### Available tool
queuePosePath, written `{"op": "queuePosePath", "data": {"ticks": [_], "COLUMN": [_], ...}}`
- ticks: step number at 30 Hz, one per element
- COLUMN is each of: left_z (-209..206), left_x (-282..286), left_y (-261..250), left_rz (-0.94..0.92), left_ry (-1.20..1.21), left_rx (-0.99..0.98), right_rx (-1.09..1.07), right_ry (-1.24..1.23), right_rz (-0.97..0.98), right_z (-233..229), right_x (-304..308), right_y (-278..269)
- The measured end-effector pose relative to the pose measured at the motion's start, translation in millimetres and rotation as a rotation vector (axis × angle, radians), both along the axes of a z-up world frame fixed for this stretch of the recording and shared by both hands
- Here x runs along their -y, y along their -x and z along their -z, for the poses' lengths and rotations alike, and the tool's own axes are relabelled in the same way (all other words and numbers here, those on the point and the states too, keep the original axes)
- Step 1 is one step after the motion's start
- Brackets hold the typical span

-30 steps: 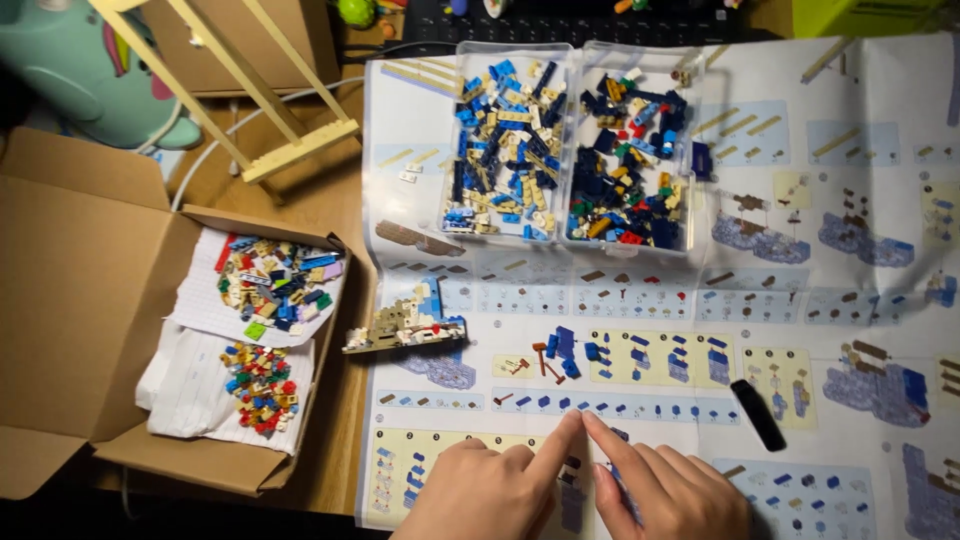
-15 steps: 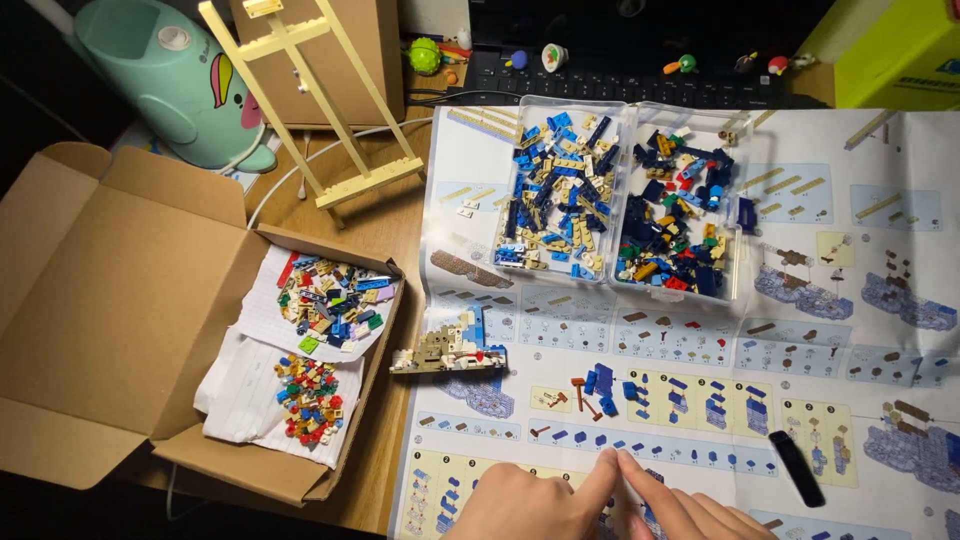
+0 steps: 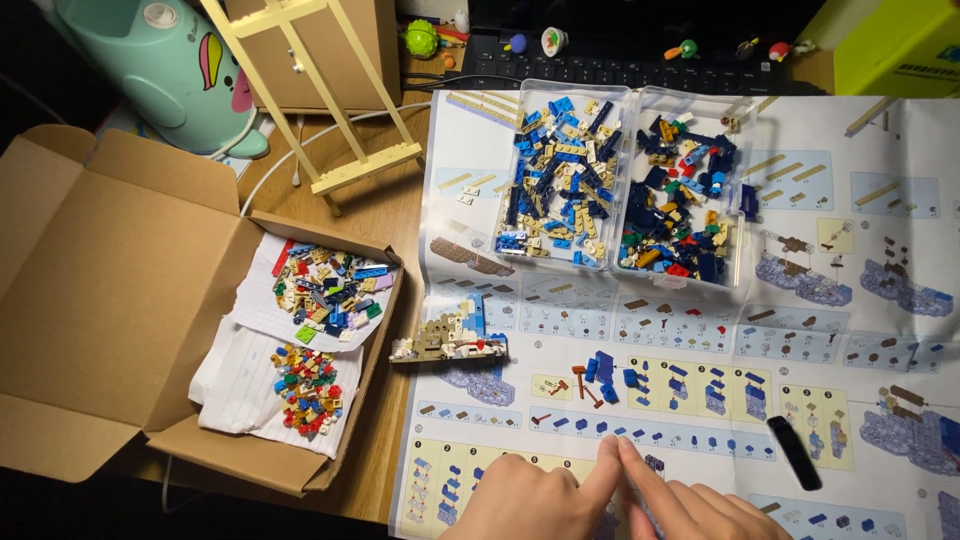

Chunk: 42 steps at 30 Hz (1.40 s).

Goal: Assembling a LEGO model by searching for specific pieces in containers and following a printed instruction manual.

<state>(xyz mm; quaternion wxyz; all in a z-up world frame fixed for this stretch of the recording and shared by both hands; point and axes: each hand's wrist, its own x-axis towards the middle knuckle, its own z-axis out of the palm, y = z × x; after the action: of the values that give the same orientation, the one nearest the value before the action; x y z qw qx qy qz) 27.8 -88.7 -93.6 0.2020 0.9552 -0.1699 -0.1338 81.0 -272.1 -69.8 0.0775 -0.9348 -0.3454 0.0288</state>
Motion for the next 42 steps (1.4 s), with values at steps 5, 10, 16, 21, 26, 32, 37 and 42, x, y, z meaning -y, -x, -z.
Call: {"op": "queuePosePath", "data": {"ticks": [5,10,16,21,26,32,37,42], "left_z": [-8,-22,-17,-20,-15,-37,-51,-41], "left_x": [0,-10,-7,-3,-4,-20,-36,-46], "left_y": [0,-2,6,9,9,-3,-11,-15], "left_rz": [-0.011,0.018,-0.021,-0.012,-0.009,0.008,0.005,0.019], "left_ry": [-0.014,-0.006,-0.013,-0.087,-0.092,0.025,0.076,0.041], "left_rx": [-0.059,0.047,0.203,0.190,0.190,0.069,0.111,0.183], "right_rx": [0.109,0.122,0.036,0.117,0.077,0.047,0.030,0.039], "right_ry": [-0.012,0.064,0.131,0.152,0.152,0.143,0.134,0.106], "right_rz": [0.009,0.018,-0.092,-0.141,-0.142,-0.185,-0.175,-0.164], "right_z": [-2,2,0,-3,-8,-10,-11,-11], "right_x": [-3,1,7,5,2,2,3,1], "right_y": [2,4,3,7,6,3,5,5]}}
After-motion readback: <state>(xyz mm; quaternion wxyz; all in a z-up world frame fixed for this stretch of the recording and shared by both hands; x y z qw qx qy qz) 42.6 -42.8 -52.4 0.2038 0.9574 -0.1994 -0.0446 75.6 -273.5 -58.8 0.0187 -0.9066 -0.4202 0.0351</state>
